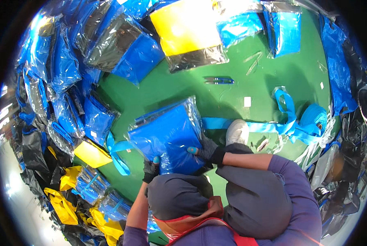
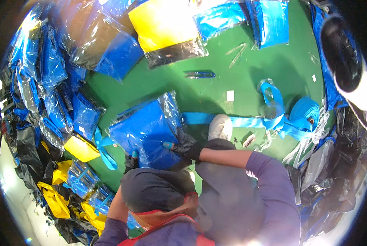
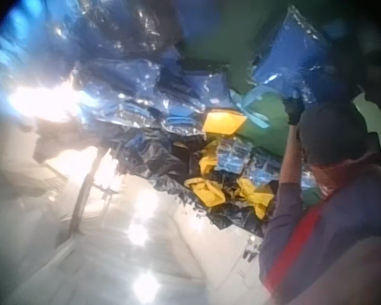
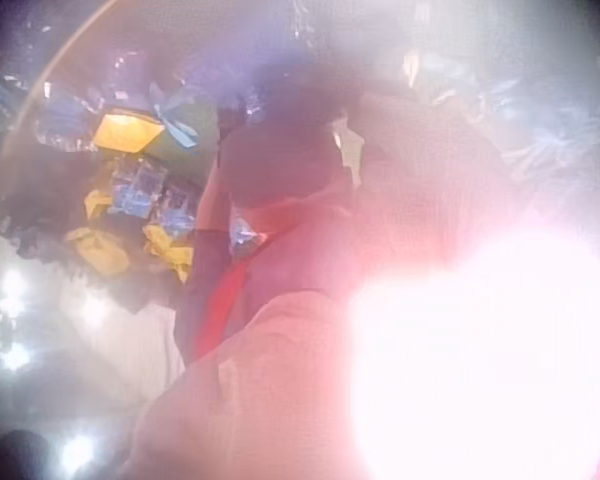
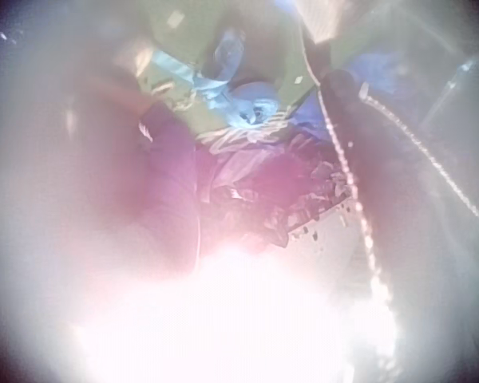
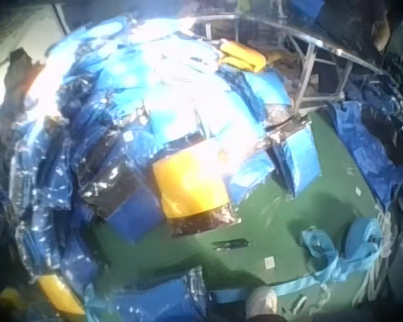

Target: The person repeatedly picks up blue plastic-wrapped packages from a green table, wraps them with blue straps, and ties knots to secure them. The person handles multiple packages one at a time, placing each finished bundle back on the table.

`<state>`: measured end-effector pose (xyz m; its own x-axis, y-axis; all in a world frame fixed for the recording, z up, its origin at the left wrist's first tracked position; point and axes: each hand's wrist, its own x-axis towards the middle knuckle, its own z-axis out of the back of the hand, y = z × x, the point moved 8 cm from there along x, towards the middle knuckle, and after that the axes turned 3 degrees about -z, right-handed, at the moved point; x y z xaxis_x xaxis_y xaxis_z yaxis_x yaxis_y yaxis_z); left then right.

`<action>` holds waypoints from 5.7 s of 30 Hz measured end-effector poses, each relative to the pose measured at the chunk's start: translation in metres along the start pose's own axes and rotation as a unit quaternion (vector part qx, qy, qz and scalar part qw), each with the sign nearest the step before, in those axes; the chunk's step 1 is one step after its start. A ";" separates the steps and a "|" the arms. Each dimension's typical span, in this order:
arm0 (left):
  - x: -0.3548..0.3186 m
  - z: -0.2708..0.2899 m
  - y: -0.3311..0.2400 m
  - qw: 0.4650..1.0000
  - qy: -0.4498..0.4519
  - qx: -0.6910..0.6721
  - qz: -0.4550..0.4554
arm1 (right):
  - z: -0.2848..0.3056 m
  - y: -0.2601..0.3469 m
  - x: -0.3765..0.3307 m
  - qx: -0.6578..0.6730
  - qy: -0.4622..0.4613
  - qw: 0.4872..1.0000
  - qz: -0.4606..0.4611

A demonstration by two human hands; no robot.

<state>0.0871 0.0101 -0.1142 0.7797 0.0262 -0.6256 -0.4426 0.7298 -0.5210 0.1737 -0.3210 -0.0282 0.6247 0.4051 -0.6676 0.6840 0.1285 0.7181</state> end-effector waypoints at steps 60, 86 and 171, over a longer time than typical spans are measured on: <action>0.286 0.101 -0.380 0.904 -0.072 -0.402 -0.123 | 0.299 0.355 -0.022 0.015 -0.241 0.918 0.314; 0.104 0.189 -0.320 0.876 0.014 -0.458 -0.151 | 0.119 0.275 0.057 -0.020 -0.144 0.916 0.374; 0.211 0.058 -0.530 0.907 0.106 -0.398 -0.087 | 0.314 0.174 -0.008 0.314 -0.186 0.890 0.274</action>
<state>0.5117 -0.3313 0.0631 0.8036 -0.2355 -0.5466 -0.5657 -0.0172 -0.8244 0.4058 -0.5860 0.0399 0.9310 -0.0907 -0.3536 0.2412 -0.5743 0.7823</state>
